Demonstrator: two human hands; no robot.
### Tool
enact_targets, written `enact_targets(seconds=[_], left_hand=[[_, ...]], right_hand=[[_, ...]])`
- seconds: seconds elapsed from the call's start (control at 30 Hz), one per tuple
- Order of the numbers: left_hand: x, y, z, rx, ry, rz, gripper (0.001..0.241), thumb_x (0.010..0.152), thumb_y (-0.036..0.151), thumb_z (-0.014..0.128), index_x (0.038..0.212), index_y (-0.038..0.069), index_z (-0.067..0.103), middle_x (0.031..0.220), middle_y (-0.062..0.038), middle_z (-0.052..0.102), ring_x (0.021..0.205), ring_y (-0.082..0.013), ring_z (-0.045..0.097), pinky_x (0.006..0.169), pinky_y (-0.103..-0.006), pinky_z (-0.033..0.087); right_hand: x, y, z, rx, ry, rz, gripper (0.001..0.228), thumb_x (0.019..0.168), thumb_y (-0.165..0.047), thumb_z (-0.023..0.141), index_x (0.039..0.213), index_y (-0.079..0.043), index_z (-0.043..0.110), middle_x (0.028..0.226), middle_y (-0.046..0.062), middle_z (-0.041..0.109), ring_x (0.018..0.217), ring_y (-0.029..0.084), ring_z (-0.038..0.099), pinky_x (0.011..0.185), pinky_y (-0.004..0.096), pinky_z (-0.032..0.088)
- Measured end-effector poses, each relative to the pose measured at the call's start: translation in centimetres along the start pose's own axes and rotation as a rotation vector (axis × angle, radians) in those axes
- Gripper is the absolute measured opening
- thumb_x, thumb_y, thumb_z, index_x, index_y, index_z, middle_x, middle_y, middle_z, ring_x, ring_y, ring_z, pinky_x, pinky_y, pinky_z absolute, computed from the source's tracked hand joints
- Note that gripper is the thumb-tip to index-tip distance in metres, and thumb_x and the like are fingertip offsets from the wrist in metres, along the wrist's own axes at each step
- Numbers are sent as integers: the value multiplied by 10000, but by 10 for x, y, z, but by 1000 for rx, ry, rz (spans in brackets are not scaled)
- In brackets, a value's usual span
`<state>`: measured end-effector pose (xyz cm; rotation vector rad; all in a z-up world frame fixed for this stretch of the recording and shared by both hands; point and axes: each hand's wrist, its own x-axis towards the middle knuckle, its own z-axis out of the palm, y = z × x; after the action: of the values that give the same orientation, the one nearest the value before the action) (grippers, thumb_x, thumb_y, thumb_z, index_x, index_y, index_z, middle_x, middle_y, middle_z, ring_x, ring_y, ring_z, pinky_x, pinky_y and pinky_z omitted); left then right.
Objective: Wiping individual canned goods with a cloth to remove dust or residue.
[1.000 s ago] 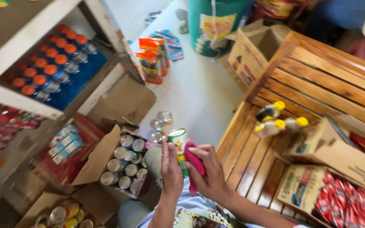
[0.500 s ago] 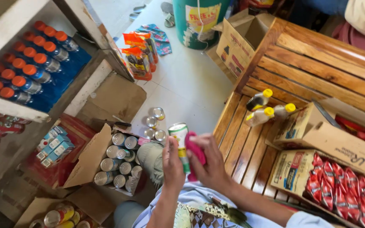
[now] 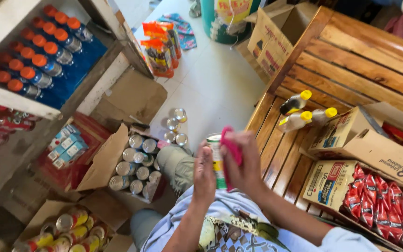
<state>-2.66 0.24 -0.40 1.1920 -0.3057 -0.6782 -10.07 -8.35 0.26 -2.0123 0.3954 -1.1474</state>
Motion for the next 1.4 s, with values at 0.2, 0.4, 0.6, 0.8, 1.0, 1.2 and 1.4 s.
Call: enact_targets(seconds=[0.2,0.4,0.6,0.8,1.0,1.2,1.4], left_hand=[[8,7,6,6,-66,11,372,1034,337,573,1262,66,689,993,-48,745,875,-70,611,810,-284,565],[15,6,-17,-92,-63,-132,492,1025,471,483,1182,14,578,943,-55,585,823,-113,532,753,-290,462],[-8,3,-18,-203,-197,-130,474,1079,417,437,1265,9,591,1068,-44,642,890,-76,531,779,-256,446],[17,15,-62,-428,224,-176,612,1019,381,480,1520,35,423,1324,-123,592,1064,-139,566,871,-265,469],[-16,9,-83,-214,372,-148,592,1027,440,416,1349,-13,619,1224,-113,673,1024,-150,598,890,-284,486],[-26,34,-102,-31,186,11,485,964,374,600,1298,22,589,1070,-77,632,916,-145,556,830,-299,445],[-24,43,-115,-360,244,207,515,1036,175,511,1522,22,436,1423,-127,578,1119,-158,578,936,-281,462]], right_hand=[[-1,9,8,-88,90,-44,313,1009,-178,627,1262,5,612,1035,158,567,906,393,611,797,458,505],[-17,-9,13,-169,-160,10,365,949,-153,662,1262,-29,522,1110,158,552,778,223,591,590,325,538],[25,-31,9,-25,-28,115,281,974,-76,614,1238,-3,555,1154,135,552,997,248,549,894,353,476],[-8,-39,44,21,-194,-103,327,993,-160,602,1290,-55,514,1109,123,547,906,232,541,773,357,480],[-3,-45,67,65,-310,-98,287,1005,-208,584,1253,-80,519,1075,132,542,774,216,558,604,335,516],[12,-64,94,183,-273,-49,342,976,-73,608,1297,-5,511,1165,174,539,918,243,555,799,346,485],[-11,-66,102,260,-501,-32,398,928,-75,665,1301,-36,534,1144,172,558,804,215,582,655,315,525]])
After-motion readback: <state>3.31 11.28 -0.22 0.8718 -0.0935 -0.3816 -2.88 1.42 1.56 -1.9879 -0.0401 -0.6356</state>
